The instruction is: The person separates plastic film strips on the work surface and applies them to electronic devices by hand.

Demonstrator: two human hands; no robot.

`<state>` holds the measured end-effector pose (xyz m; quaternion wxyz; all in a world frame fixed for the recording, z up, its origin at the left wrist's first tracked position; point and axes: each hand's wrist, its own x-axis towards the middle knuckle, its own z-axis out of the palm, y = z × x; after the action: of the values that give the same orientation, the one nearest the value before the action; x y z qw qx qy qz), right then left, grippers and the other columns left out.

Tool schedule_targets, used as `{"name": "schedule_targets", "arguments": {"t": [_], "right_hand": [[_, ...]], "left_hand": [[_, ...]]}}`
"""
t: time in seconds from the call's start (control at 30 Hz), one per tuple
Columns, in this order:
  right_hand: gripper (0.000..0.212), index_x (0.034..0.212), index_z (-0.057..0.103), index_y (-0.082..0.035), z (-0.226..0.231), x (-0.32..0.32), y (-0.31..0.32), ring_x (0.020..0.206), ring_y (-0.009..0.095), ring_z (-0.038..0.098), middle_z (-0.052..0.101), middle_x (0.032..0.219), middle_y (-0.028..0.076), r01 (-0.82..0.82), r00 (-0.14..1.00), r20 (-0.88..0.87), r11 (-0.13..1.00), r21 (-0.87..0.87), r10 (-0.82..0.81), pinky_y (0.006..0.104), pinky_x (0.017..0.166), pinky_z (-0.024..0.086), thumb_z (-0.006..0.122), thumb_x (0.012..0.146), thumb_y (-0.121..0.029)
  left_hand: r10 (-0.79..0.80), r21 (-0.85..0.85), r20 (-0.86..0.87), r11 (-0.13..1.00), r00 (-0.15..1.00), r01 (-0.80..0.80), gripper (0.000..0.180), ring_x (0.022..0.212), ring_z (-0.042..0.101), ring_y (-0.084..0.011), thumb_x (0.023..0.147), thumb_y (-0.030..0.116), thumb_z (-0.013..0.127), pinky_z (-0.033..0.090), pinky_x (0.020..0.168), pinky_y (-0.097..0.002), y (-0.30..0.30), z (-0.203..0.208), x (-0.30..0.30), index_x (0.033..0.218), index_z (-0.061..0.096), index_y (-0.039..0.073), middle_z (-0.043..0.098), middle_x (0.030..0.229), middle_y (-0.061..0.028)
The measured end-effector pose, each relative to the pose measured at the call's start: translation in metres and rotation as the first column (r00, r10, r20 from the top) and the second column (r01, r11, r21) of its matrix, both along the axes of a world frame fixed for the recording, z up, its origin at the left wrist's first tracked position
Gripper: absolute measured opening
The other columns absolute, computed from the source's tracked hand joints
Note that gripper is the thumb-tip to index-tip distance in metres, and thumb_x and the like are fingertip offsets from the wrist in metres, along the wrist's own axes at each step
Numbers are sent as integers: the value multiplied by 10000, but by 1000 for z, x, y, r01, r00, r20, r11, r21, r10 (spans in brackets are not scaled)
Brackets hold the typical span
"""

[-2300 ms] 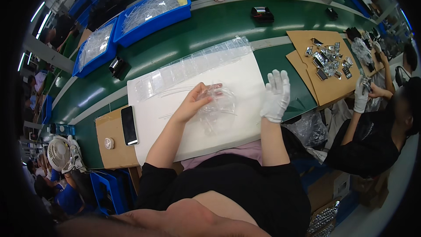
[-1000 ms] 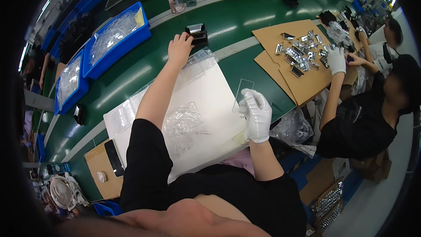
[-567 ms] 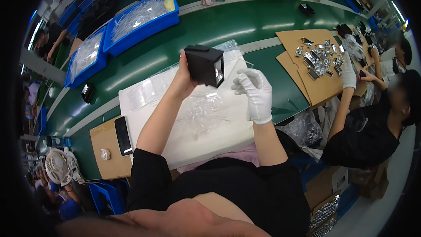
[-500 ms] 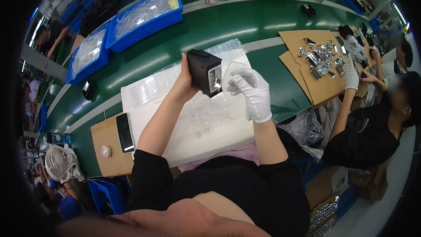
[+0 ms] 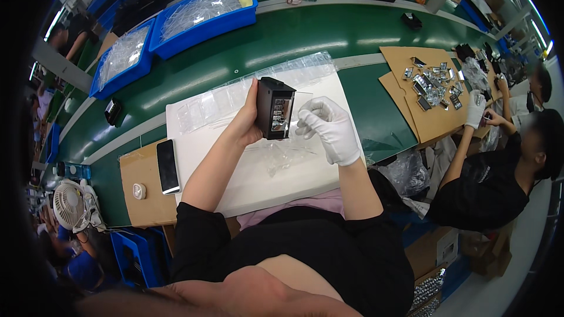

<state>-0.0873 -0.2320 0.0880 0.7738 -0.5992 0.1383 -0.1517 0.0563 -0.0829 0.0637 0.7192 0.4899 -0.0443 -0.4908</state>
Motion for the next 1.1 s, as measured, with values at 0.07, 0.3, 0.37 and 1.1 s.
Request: {"name": "schedule_targets", "arguments": {"t": [0.07,0.3,0.37,1.1], "right_hand": [[37,966,636,-27,1,0,-1,628,156,681,685,800,87,11,999,-31,1000,3,-11,209,563,502,638,968,-64],[120,1061,672,-31,-20,-1,-2,711,144,680,708,871,67,-75,989,-146,909,-411,15,257,612,491,622,992,-116],[155,1099,675,-29,-26,-2,-3,730,155,676,717,907,75,4,995,-73,767,-641,-66,261,648,504,599,995,-114],[431,1338,603,-66,-68,-29,-10,976,201,654,689,1203,108,19,947,-225,738,-674,-230,297,848,518,667,922,-159]], "left_hand": [[-14,8,-6,1000,1000,14,878,1132,637,-320,960,799,319,530,910,-414,-3,-1,-1,1390,541,67,625,1285,-207],[70,155,301,980,951,-121,803,804,649,-258,1012,702,342,540,647,-352,-25,-22,12,1216,617,-24,673,1070,-181],[56,198,396,969,916,-145,757,749,620,-245,1023,669,372,524,648,-348,-26,-18,34,1189,624,-25,665,1016,-177],[-672,627,671,740,313,245,279,772,670,-276,941,287,638,520,804,-350,-4,-33,7,845,561,36,693,1000,-134]]}}
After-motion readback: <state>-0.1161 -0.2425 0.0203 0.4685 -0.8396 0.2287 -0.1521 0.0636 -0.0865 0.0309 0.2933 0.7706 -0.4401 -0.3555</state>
